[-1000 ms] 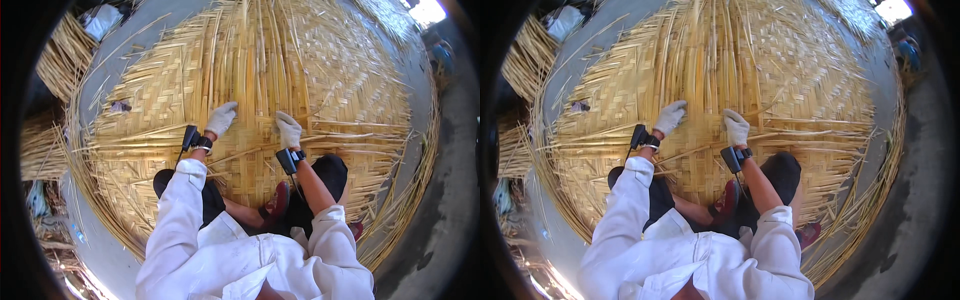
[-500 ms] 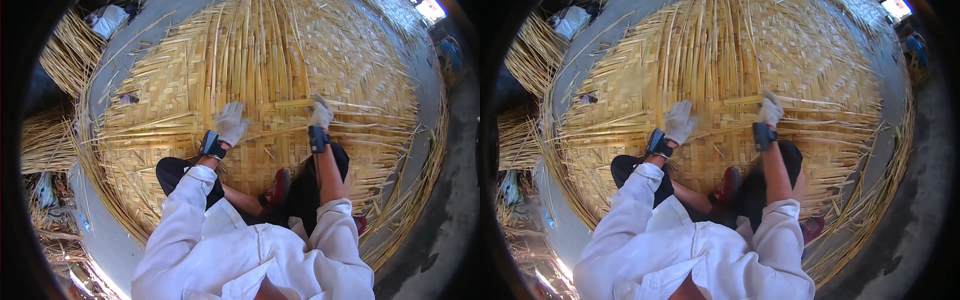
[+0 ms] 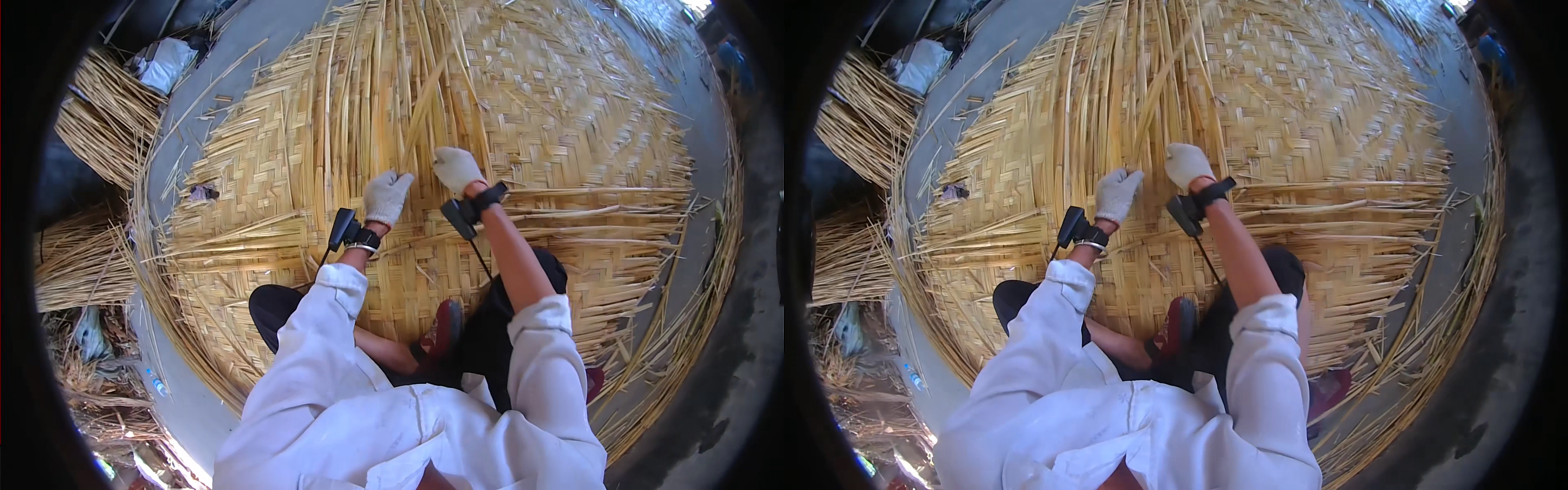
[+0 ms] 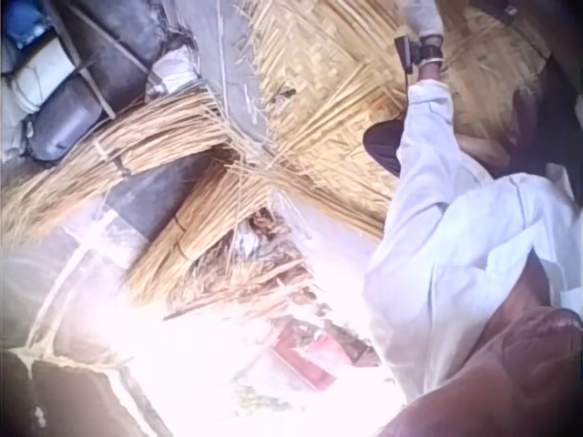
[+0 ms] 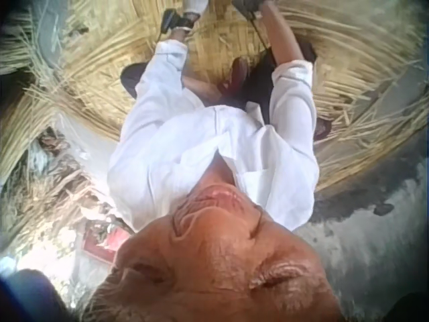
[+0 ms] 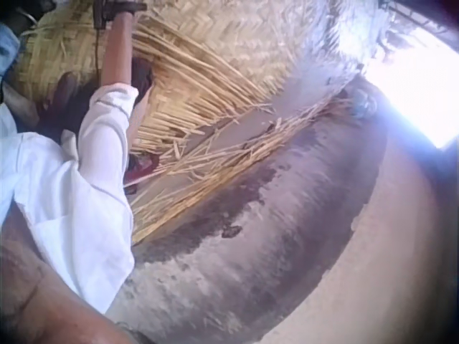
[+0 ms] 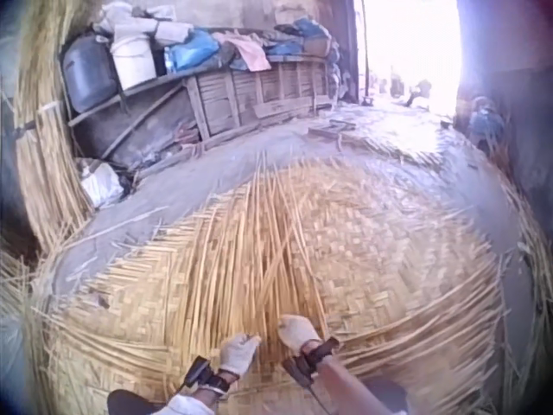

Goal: Manually weave strips of bamboo or straw to create a large mat on the floor.

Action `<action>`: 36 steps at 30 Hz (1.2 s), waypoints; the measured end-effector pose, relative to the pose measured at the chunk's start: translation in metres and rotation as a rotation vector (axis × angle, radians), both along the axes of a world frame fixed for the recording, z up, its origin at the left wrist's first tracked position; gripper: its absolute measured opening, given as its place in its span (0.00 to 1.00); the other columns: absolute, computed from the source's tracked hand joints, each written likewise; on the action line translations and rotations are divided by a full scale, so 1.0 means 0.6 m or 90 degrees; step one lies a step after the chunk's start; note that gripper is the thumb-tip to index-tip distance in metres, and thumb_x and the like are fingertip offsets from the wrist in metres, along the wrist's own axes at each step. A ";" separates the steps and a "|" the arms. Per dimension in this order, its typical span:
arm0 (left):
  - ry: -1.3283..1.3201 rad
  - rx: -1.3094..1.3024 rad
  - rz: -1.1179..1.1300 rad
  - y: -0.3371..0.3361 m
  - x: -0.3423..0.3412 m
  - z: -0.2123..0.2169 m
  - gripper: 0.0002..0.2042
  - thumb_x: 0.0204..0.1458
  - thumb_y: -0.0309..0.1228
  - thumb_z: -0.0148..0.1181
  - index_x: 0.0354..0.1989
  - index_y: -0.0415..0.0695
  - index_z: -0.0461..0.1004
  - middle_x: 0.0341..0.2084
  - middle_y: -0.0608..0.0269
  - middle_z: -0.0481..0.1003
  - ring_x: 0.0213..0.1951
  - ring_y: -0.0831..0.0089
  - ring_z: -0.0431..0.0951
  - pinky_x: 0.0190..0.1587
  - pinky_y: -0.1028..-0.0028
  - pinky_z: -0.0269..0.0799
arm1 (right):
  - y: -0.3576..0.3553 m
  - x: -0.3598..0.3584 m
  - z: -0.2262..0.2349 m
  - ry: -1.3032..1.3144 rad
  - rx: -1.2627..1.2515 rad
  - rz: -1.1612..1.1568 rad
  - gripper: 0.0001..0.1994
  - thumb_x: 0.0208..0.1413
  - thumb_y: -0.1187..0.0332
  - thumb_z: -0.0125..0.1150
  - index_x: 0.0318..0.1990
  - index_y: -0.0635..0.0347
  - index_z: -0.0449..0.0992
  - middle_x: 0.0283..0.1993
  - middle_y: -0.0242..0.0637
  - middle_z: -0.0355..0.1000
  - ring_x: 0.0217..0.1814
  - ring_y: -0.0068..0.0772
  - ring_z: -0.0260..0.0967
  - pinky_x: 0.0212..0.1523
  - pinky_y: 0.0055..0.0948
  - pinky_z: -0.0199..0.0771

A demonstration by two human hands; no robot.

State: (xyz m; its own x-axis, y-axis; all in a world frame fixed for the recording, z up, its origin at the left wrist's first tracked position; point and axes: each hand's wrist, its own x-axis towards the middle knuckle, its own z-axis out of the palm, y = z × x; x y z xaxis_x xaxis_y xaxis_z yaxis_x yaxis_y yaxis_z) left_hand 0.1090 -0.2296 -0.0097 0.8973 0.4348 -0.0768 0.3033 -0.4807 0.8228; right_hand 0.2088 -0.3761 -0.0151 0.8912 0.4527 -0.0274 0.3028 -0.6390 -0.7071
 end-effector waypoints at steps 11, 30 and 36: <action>-0.039 -0.125 -0.011 0.019 -0.033 0.048 0.17 0.46 0.37 0.60 0.16 0.36 0.67 0.09 0.61 0.60 0.16 0.77 0.59 0.19 0.72 0.57 | 0.047 0.045 0.016 -0.027 -0.006 -0.097 0.12 0.40 0.61 0.57 0.32 0.54 0.79 0.35 0.44 0.73 0.40 0.47 0.70 0.43 0.36 0.70; -0.087 -0.205 -0.009 0.025 -0.039 0.053 0.18 0.46 0.35 0.61 0.13 0.39 0.64 0.09 0.71 0.58 0.16 0.82 0.55 0.18 0.75 0.54 | 0.025 0.050 0.014 0.002 -0.002 -0.030 0.14 0.43 0.59 0.53 0.34 0.56 0.78 0.36 0.44 0.73 0.41 0.47 0.70 0.44 0.36 0.69; -0.088 -0.059 -0.055 0.026 -0.032 0.043 0.17 0.46 0.39 0.59 0.17 0.37 0.69 0.12 0.47 0.64 0.15 0.59 0.62 0.21 0.66 0.58 | 0.039 0.089 0.005 0.126 -0.182 0.114 0.14 0.44 0.59 0.54 0.33 0.57 0.78 0.36 0.42 0.74 0.39 0.43 0.71 0.41 0.35 0.71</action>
